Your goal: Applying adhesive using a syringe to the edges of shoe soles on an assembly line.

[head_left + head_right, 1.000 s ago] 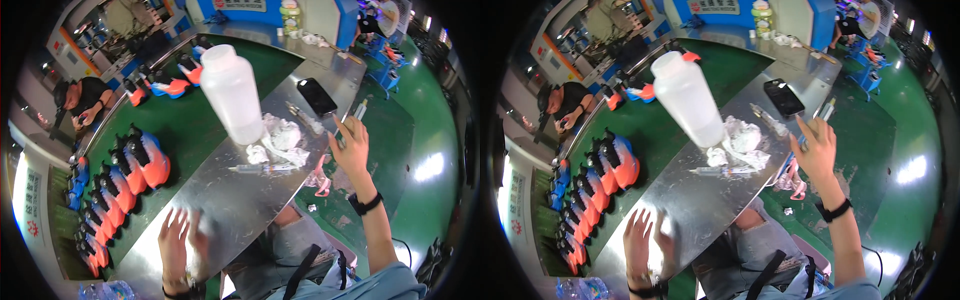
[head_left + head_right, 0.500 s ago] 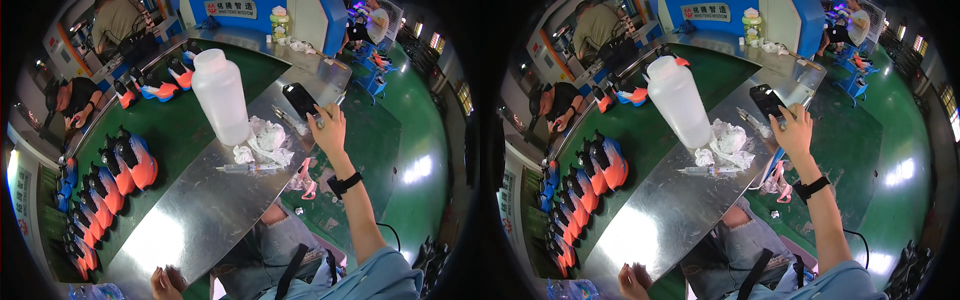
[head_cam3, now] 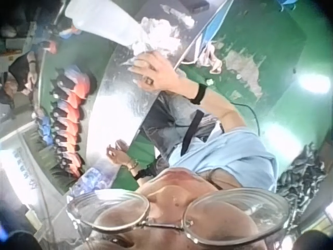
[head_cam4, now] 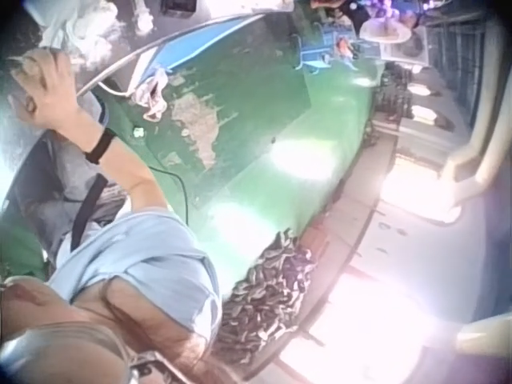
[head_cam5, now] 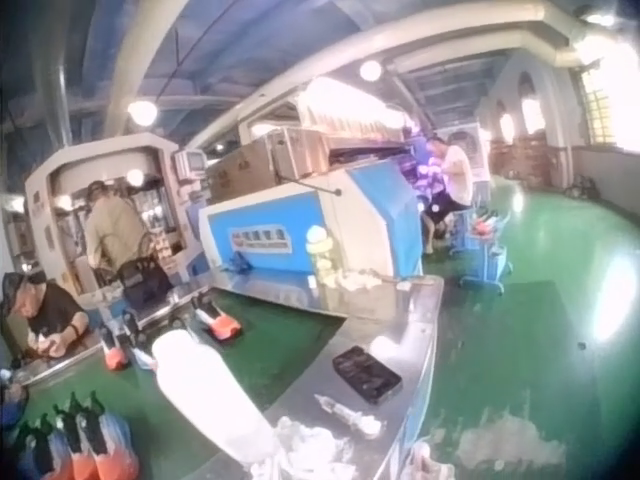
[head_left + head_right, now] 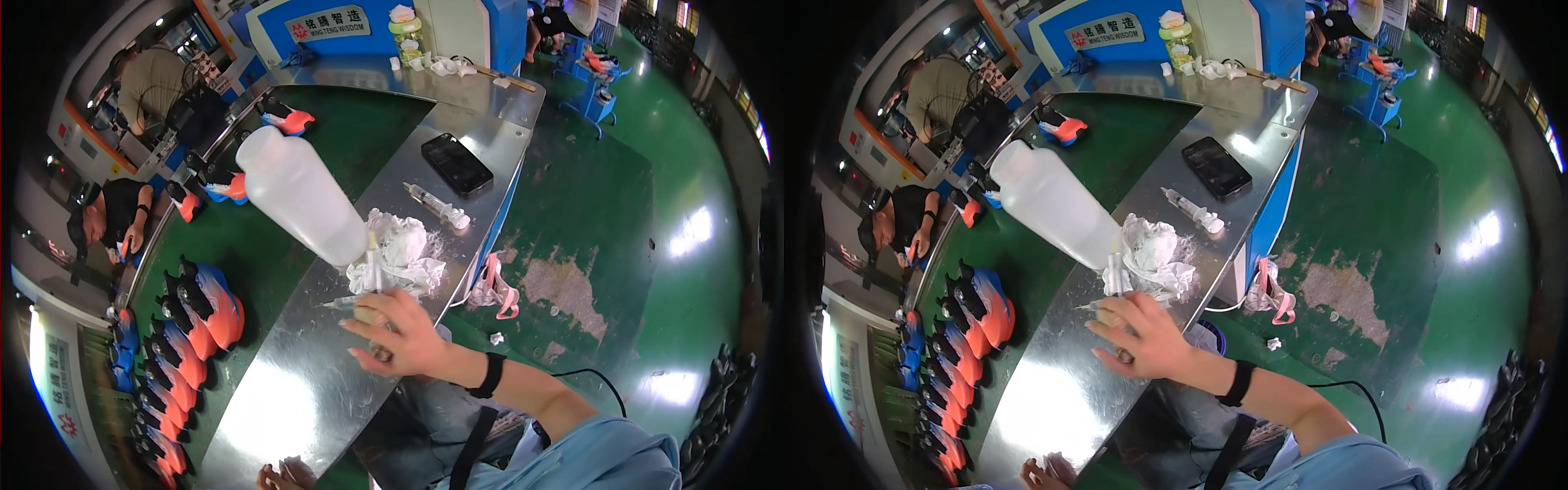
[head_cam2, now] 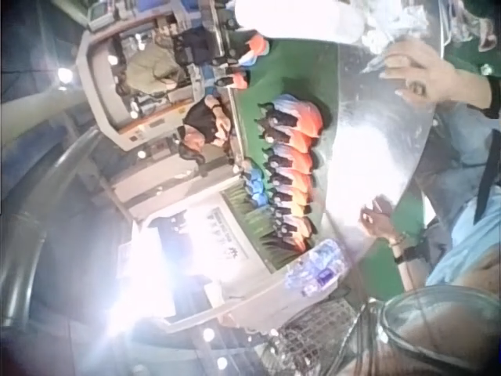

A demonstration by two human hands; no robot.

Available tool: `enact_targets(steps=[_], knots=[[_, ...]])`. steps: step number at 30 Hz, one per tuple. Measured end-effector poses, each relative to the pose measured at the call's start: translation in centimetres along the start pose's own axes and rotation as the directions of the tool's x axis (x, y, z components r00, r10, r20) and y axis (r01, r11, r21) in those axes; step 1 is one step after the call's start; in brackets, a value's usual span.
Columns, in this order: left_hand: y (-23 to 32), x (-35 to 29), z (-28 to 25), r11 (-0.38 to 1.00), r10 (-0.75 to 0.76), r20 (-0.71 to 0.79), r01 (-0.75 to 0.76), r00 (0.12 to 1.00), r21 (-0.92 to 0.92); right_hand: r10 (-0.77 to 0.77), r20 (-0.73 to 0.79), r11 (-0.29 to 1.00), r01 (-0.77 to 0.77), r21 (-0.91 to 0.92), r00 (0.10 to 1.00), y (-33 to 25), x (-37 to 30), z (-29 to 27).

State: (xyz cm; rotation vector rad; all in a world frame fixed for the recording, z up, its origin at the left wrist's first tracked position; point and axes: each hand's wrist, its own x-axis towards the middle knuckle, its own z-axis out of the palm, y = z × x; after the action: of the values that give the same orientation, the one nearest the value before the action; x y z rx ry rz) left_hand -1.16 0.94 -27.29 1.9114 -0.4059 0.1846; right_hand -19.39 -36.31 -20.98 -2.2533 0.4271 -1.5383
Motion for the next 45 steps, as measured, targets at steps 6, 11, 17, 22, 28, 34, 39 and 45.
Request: enact_targets(steps=[6, 11, 17, 22, 28, 34, 39, 45], knots=[[-2.4, 1.3, -1.2, 0.954, 0.079, -0.099, -0.047, 0.992, 0.297, 0.039, 0.101, 0.999, -0.039, -0.003, 0.994, 1.3, -1.1, 0.5], [-0.2, 1.5, -0.3, 0.962, 0.031, -0.021, -0.024, 0.999, 0.27, 0.018, 0.222, 1.0, -0.023, 0.018, 0.975, 1.4, -1.0, 0.4], [1.1, 1.2, 0.4, 0.946, -0.034, -0.02, 0.039, 0.999, 0.323, 0.061, 0.244, 0.996, -0.074, 0.043, 0.968, 1.5, -1.1, 0.3], [2.3, 0.7, 0.8, 0.84, 0.282, 0.021, -0.257, 0.959, 0.477, 0.062, 0.28, 0.997, -0.072, 0.027, 0.958, 1.2, -0.7, 0.4], [3.9, 0.0, 1.1, 0.931, -0.069, -0.12, 0.108, 0.99, 0.348, 0.11, 0.268, 0.994, -0.106, -0.031, 0.957, 1.0, -0.3, 0.7], [5.6, 0.8, 2.6, 0.906, 0.081, -0.196, 0.01, 0.977, 0.423, 0.093, 0.29, 0.996, -0.084, -0.044, 0.952, 0.6, 0.2, 1.4], [6.7, 1.2, 3.2, 0.921, -0.018, -0.173, 0.084, 0.985, 0.38, 0.121, 0.275, 0.993, -0.116, -0.036, 0.954, 0.5, 0.2, 1.6], [6.6, 1.3, 3.5, 0.928, -0.007, -0.156, 0.064, 0.988, 0.368, 0.085, 0.244, 0.994, -0.067, -0.081, 0.966, 0.1, 0.5, 1.3]])
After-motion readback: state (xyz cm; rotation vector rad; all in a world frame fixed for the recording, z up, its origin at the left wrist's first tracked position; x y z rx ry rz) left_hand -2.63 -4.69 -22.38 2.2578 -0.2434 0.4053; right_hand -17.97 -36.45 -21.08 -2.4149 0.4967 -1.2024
